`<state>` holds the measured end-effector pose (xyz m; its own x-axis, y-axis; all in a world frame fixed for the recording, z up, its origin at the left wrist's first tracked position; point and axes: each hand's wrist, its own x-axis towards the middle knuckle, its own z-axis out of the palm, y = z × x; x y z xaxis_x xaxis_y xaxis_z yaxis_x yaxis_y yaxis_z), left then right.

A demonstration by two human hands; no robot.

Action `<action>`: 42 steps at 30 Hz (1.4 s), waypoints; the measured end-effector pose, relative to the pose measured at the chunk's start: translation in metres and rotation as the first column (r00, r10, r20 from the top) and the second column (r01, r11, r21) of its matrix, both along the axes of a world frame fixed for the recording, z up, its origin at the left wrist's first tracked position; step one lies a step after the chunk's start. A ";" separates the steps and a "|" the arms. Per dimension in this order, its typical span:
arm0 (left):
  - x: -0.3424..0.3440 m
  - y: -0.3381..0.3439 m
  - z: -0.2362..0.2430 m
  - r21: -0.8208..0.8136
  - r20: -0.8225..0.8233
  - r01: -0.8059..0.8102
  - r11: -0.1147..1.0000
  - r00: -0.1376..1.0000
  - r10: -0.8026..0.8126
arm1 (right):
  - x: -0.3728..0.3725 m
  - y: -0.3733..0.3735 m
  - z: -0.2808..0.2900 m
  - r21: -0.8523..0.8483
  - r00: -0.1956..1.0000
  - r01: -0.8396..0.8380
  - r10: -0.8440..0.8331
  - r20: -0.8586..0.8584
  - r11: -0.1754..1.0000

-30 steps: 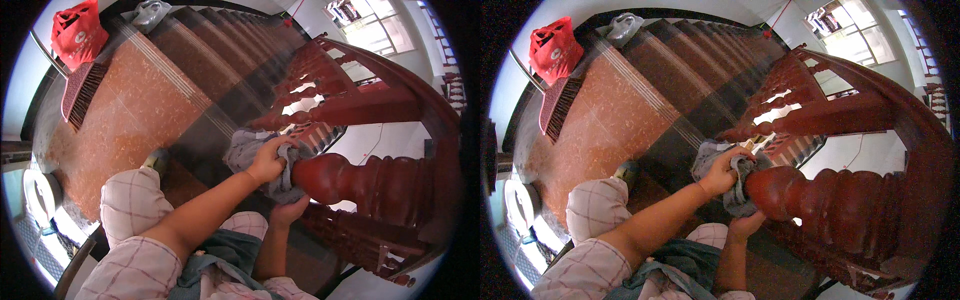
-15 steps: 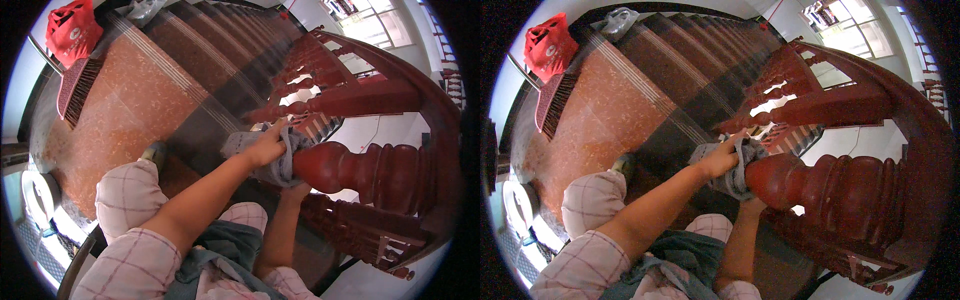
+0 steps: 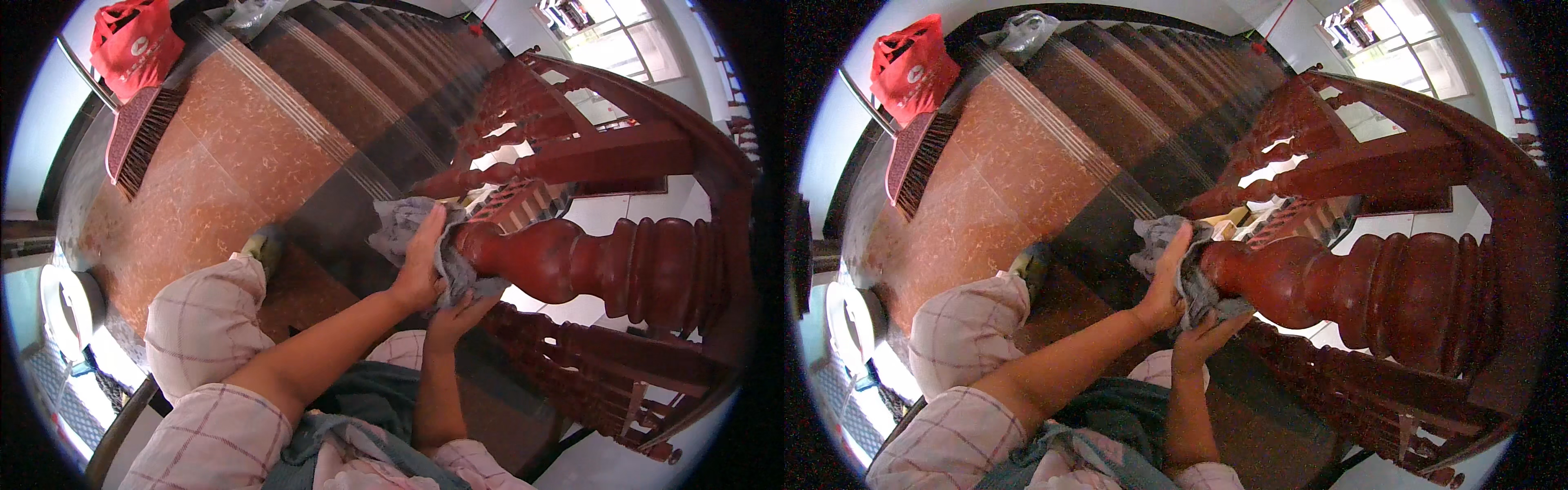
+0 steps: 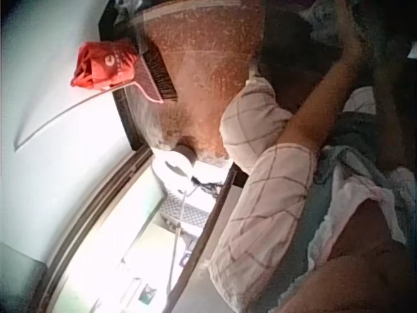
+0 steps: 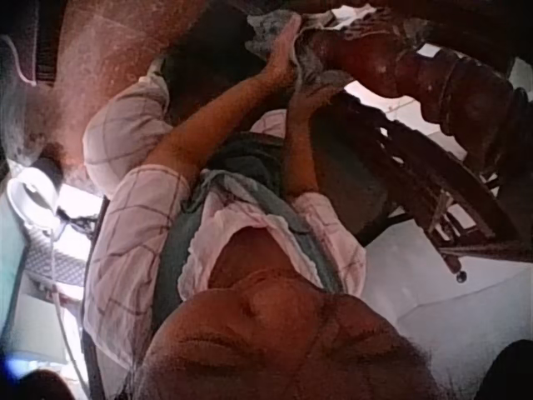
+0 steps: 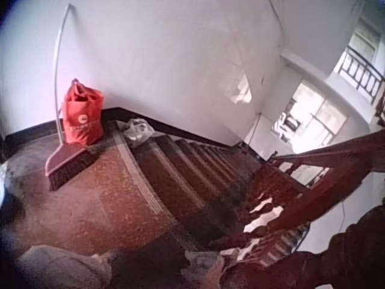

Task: The person sits on a staircase and wipes the wooden newel post and handrail with a grey cloth. They clean the vertical post and the horizontal rail, moving along the railing to cover different sections.

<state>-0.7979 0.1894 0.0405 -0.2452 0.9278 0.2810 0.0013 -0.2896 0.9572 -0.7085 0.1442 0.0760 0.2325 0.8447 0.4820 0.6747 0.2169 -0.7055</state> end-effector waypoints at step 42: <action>0.004 0.027 -0.018 -0.154 0.617 0.266 0.952 0.778 -0.118 | 0.005 0.034 -0.021 -0.198 0.476 -0.164 -0.098 -0.874 0.966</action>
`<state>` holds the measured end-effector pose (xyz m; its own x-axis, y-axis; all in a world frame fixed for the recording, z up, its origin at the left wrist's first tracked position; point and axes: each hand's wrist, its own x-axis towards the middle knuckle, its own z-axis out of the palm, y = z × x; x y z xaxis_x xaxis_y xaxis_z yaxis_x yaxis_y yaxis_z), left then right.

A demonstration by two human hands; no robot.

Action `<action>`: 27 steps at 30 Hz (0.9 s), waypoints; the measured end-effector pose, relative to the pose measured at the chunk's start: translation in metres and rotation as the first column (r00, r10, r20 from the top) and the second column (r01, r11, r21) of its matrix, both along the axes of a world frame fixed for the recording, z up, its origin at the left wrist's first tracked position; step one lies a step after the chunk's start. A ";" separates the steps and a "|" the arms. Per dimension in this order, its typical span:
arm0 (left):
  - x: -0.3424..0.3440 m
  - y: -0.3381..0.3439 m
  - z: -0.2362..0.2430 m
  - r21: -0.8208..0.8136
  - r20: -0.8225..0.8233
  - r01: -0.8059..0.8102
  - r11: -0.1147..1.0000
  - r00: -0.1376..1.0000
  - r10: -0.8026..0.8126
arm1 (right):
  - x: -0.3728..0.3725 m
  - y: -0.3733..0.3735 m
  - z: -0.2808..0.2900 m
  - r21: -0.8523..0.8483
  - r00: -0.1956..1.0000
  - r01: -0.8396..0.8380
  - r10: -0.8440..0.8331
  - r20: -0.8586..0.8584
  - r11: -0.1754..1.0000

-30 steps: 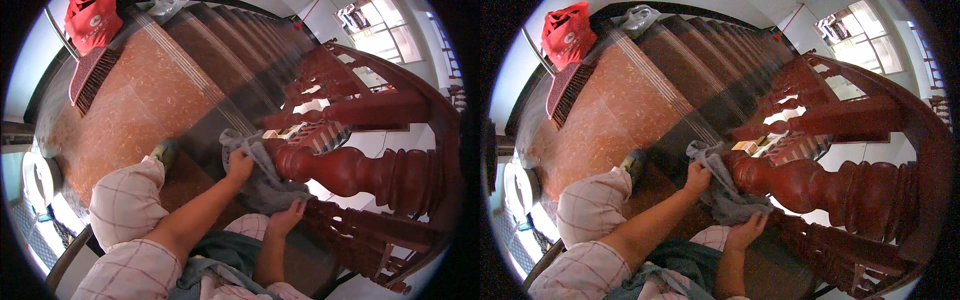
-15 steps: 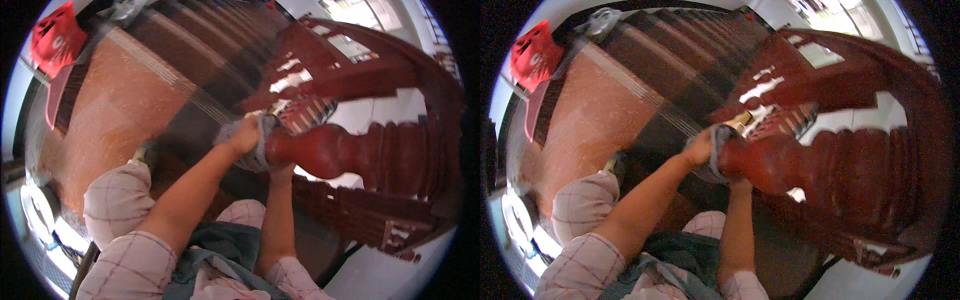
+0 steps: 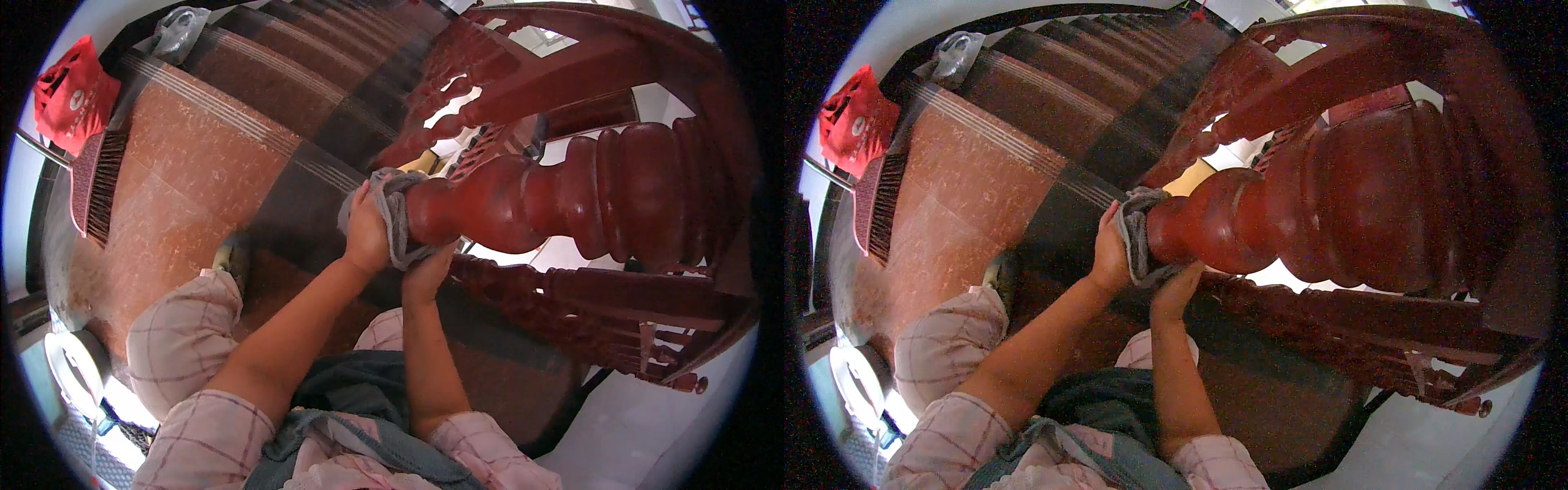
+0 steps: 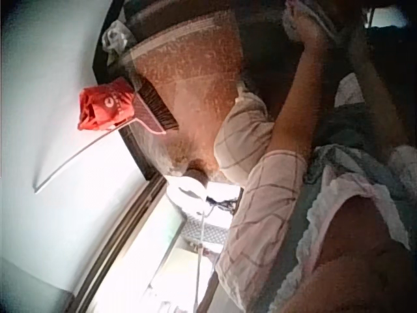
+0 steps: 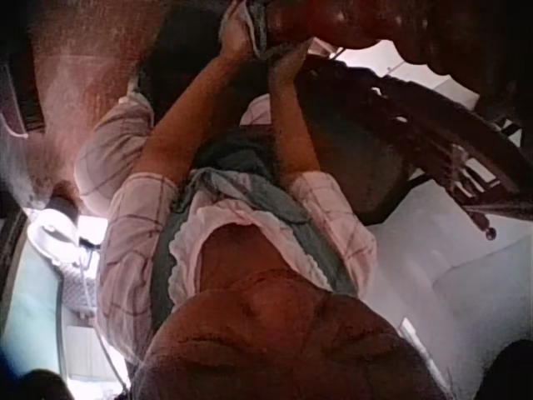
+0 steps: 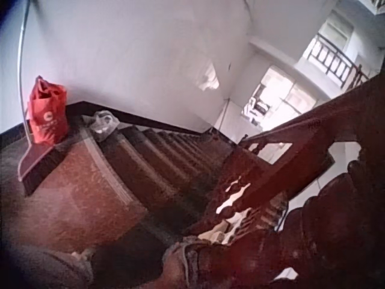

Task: The person sits on a staircase and wipes the wooden newel post and handrail with a grey cloth. They clean the vertical post and the horizontal rail, moving along the railing to cover different sections.

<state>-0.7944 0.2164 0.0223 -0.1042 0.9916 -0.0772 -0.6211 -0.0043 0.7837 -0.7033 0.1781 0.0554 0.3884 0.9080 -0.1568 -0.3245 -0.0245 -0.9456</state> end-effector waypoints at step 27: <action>-0.026 -0.103 0.024 0.066 -0.821 -0.200 0.978 0.547 0.167 | 0.001 -0.078 -0.017 -0.008 0.595 -0.239 0.153 0.789 0.971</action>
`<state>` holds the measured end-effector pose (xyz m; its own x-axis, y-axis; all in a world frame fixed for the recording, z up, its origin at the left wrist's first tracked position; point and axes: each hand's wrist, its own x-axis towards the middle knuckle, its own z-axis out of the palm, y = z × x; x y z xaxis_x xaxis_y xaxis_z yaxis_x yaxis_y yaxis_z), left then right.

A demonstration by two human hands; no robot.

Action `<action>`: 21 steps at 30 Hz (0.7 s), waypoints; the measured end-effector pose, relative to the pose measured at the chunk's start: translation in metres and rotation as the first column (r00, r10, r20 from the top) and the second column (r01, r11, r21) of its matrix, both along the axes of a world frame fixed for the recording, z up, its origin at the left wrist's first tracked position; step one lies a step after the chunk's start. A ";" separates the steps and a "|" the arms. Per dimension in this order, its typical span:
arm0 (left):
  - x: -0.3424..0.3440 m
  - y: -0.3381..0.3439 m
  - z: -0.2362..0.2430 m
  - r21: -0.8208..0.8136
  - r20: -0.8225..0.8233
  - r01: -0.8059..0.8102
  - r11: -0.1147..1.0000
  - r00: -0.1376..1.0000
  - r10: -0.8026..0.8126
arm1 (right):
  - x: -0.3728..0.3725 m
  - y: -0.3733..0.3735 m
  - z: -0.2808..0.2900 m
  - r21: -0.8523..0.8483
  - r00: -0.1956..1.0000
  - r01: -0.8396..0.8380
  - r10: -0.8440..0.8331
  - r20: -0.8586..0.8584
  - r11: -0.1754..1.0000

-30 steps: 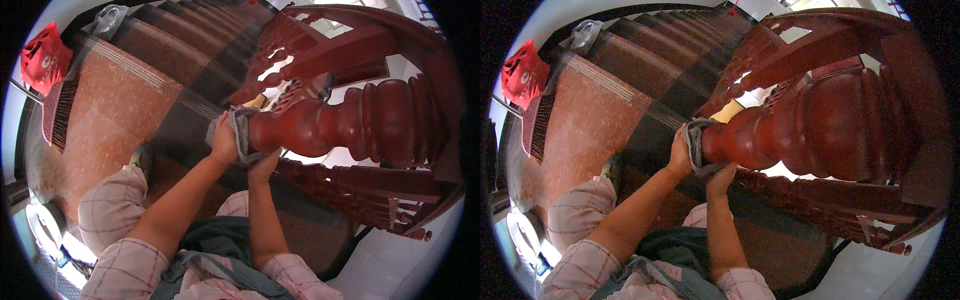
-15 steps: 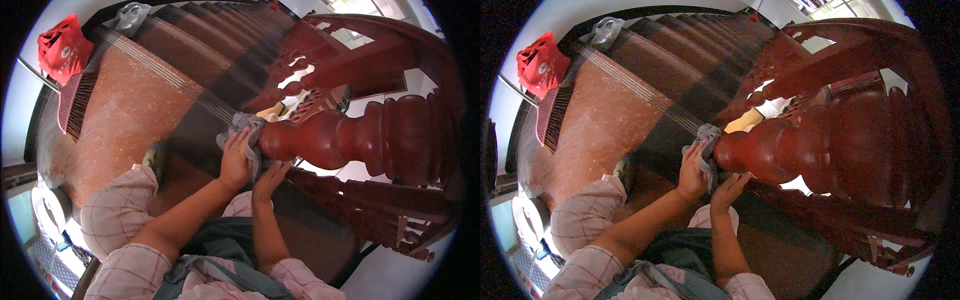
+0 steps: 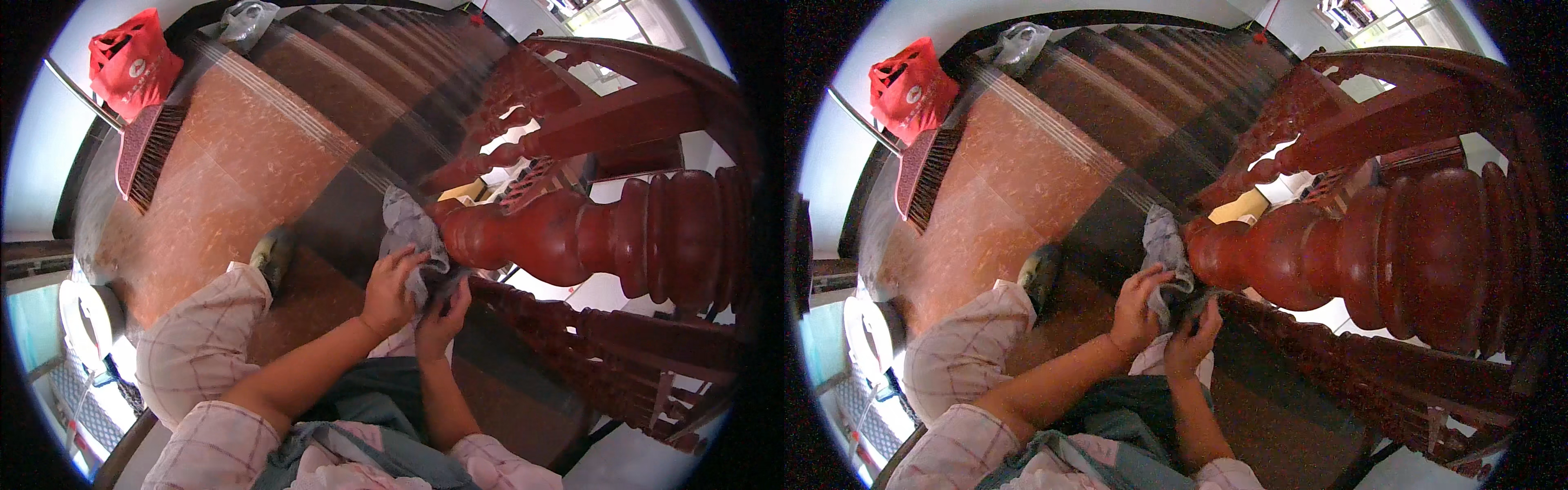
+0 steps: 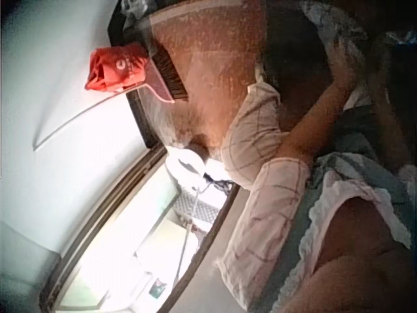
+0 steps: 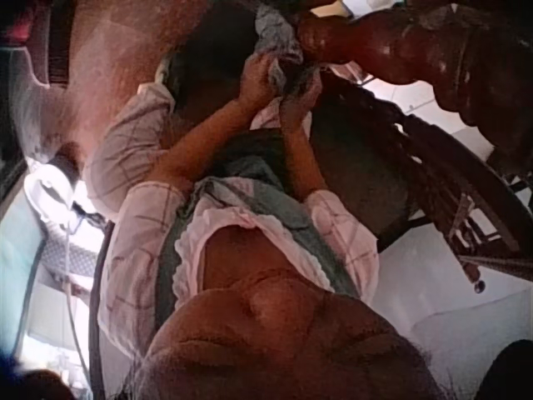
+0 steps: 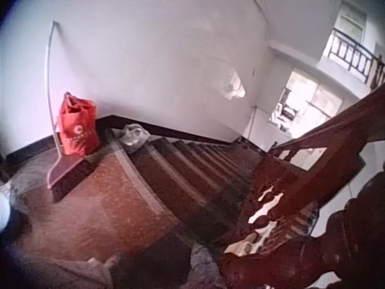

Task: The person sits on a staircase and wipes the wooden newel post and handrail with a grey cloth. They clean the vertical post and the horizontal rail, moving along the railing to cover different sections.

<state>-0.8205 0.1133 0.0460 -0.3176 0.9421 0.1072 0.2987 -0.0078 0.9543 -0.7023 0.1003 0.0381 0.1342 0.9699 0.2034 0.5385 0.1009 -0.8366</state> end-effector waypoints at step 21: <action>-0.030 0.032 -0.067 -0.247 0.583 -0.158 0.956 0.764 0.277 | -0.021 0.073 -0.002 0.197 0.424 -0.717 0.193 0.885 0.669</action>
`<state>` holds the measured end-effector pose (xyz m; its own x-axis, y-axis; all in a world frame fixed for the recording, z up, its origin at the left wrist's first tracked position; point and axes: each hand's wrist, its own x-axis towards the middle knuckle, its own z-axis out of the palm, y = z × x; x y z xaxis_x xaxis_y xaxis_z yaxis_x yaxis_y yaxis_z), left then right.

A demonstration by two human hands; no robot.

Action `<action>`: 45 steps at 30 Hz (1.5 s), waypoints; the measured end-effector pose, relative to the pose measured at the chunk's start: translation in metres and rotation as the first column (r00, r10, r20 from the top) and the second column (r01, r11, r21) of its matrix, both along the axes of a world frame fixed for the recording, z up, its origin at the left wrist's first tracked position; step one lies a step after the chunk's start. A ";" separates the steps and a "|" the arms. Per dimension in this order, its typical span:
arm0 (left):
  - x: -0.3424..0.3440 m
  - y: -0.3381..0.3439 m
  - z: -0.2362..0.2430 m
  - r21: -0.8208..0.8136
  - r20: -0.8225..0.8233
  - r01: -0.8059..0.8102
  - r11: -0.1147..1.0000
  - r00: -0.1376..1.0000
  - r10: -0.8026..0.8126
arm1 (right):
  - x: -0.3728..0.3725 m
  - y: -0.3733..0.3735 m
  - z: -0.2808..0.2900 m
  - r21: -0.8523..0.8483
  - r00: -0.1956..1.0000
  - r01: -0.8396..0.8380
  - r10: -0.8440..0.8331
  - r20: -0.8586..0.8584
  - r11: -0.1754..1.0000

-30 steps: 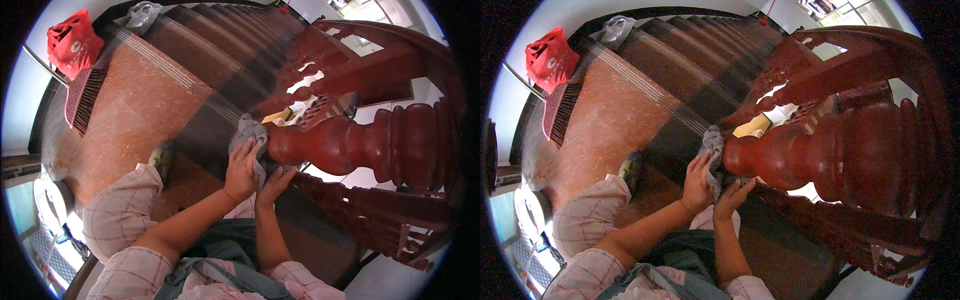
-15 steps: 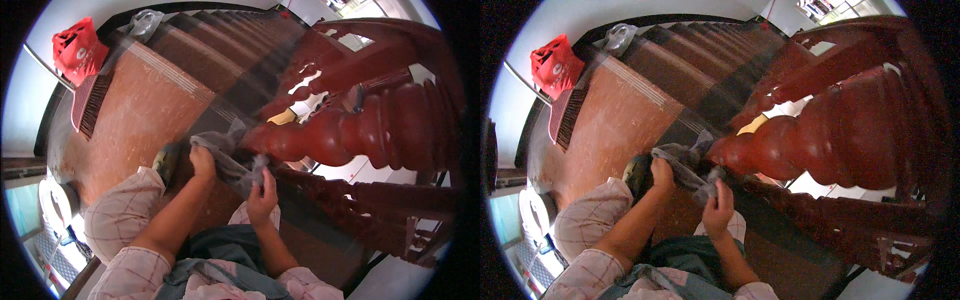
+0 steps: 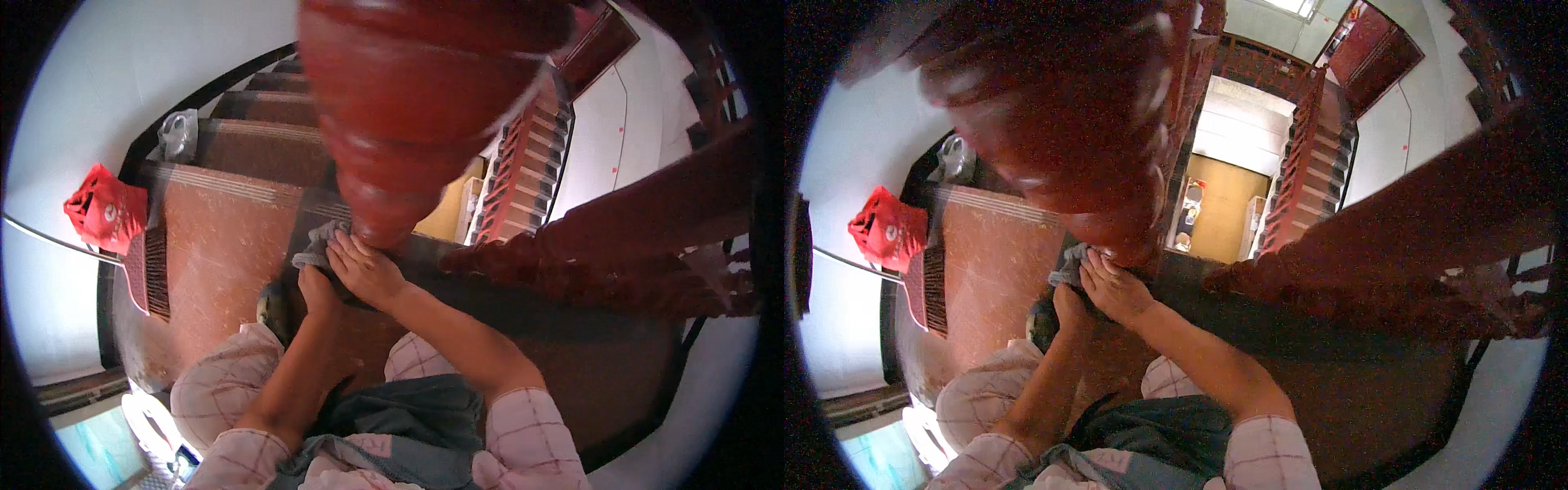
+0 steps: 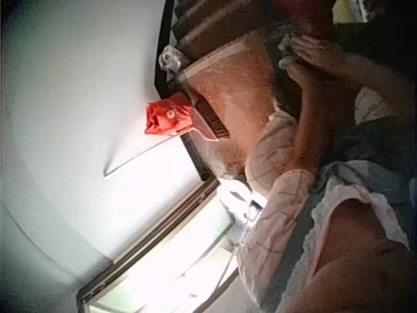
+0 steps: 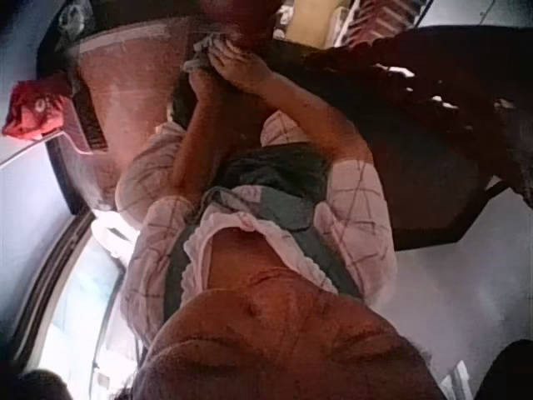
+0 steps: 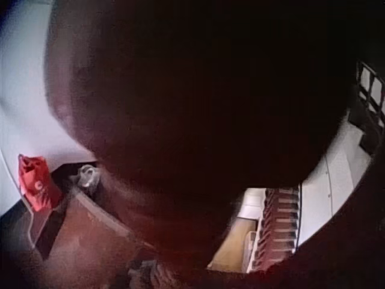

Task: The person sits on a staircase and wipes the wooden newel post and handrail with a grey cloth. They clean the vertical post and the horizontal rail, moving along the railing to cover different sections.

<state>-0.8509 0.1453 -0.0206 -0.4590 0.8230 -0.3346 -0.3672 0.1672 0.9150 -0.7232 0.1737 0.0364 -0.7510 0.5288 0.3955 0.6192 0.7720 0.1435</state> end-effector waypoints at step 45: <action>-0.001 -0.023 0.020 -0.195 -0.056 0.308 0.931 0.944 -0.325 | 0.059 0.005 0.000 -0.431 0.486 0.329 -0.542 -0.686 0.840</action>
<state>-0.8514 0.1224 -0.0007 -0.2181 0.8595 -0.4623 -0.1897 0.4273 0.8840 -0.6638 0.1791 0.0367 0.1292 0.8449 0.5191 0.6712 0.3109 -0.6729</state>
